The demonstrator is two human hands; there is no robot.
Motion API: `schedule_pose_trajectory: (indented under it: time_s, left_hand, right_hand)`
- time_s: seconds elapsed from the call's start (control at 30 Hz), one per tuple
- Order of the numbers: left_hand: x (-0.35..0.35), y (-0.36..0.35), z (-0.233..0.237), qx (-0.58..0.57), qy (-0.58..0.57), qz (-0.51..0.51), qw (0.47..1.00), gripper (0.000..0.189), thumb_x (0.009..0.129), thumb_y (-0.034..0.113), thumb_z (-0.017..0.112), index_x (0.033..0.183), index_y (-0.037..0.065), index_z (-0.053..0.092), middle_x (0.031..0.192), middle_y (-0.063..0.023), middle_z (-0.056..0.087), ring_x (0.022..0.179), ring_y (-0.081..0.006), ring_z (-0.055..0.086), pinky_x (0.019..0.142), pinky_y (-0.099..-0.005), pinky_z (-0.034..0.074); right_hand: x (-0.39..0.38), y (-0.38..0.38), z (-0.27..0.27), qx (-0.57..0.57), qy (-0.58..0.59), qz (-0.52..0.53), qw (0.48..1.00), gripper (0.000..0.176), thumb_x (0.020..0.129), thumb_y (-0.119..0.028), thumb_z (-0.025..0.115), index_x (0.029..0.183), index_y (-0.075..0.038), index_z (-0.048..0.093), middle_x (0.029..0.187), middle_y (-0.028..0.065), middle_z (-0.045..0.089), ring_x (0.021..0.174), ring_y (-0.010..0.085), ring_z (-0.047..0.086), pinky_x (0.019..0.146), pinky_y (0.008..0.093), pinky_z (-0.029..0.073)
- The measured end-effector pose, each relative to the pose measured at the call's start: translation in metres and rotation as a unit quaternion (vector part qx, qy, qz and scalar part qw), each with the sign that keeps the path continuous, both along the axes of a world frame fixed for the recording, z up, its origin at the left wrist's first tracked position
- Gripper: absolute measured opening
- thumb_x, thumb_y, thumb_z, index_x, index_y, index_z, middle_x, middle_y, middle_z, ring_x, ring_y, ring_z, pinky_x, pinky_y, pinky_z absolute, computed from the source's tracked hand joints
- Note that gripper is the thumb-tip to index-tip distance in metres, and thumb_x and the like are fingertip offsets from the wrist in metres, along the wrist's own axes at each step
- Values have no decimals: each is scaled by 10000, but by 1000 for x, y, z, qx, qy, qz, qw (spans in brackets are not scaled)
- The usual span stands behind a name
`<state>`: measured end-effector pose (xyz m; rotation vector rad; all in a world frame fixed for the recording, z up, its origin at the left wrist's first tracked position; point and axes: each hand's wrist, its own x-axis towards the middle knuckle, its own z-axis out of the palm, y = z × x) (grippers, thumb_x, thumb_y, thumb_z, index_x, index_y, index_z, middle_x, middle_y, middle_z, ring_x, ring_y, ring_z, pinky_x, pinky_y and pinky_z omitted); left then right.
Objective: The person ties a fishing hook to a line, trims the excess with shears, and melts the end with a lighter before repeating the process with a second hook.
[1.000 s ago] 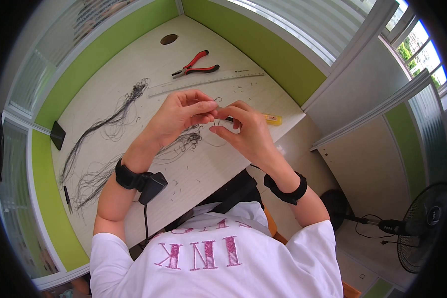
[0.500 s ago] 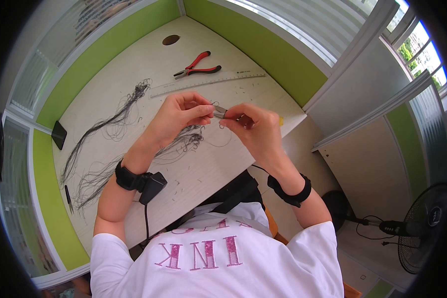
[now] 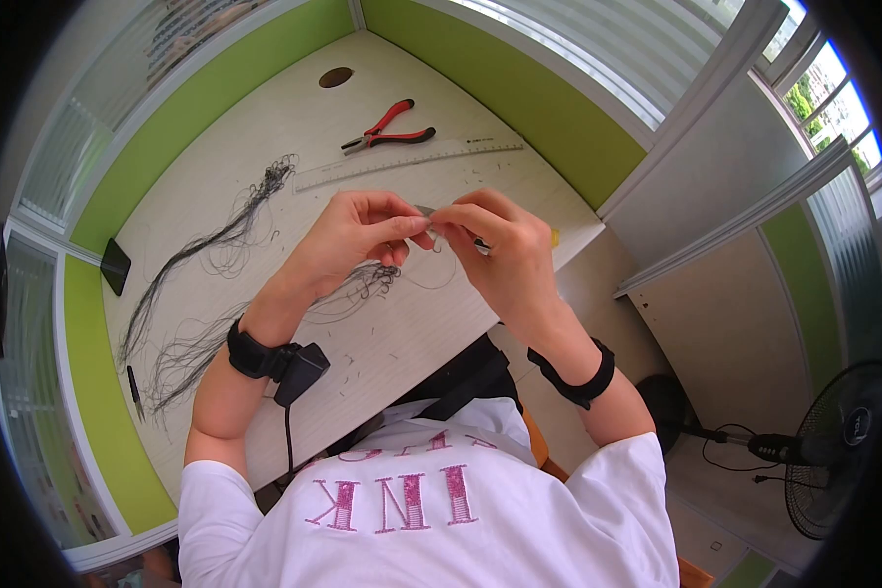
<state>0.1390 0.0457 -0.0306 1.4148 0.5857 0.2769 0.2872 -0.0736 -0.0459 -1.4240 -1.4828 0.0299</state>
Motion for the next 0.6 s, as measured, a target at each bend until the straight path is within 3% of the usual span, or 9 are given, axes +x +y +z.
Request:
schedule_pose_trajectory:
  time_s: [0.27, 0.43, 0.53, 0.6]
  left_hand:
    - [-1, 2, -4, -40, -21, 1, 999, 130, 877, 106, 633, 930, -13, 642, 772, -59, 639, 637, -76, 578, 576, -196, 486]
    - [-1, 3, -6, -2, 1, 29, 1000, 142, 861, 124, 655, 923, -4, 658, 771, -54, 643, 637, -71, 576, 569, -182, 469]
    - [0, 6, -12, 40, -12, 100, 994, 144, 851, 128, 665, 916, -1, 659, 762, -42, 645, 621, -58, 563, 539, -170, 439]
    - [0, 6, -14, 37, -21, 114, 993, 139, 849, 126, 665, 910, 0, 660, 759, -40, 649, 608, -54, 555, 520, -169, 426]
  right_hand:
    - [2, 3, -2, -4, -4, -2, 1000, 122, 737, 36, 693, 839, -32, 687, 791, 60, 641, 652, 186, 631, 553, 264, 505]
    - [-1, 2, 1, -8, 16, -26, 1000, 102, 740, 13, 700, 829, -36, 688, 778, 54, 633, 616, 164, 604, 533, 257, 478]
    - [7, 0, -7, -74, -10, -72, 995, 72, 751, -86, 713, 812, -55, 693, 753, 53, 622, 612, 186, 604, 534, 284, 466]
    - [10, -1, -21, -186, -102, -73, 975, 128, 750, -181, 714, 792, -63, 694, 739, 55, 614, 632, 225, 616, 546, 324, 461]
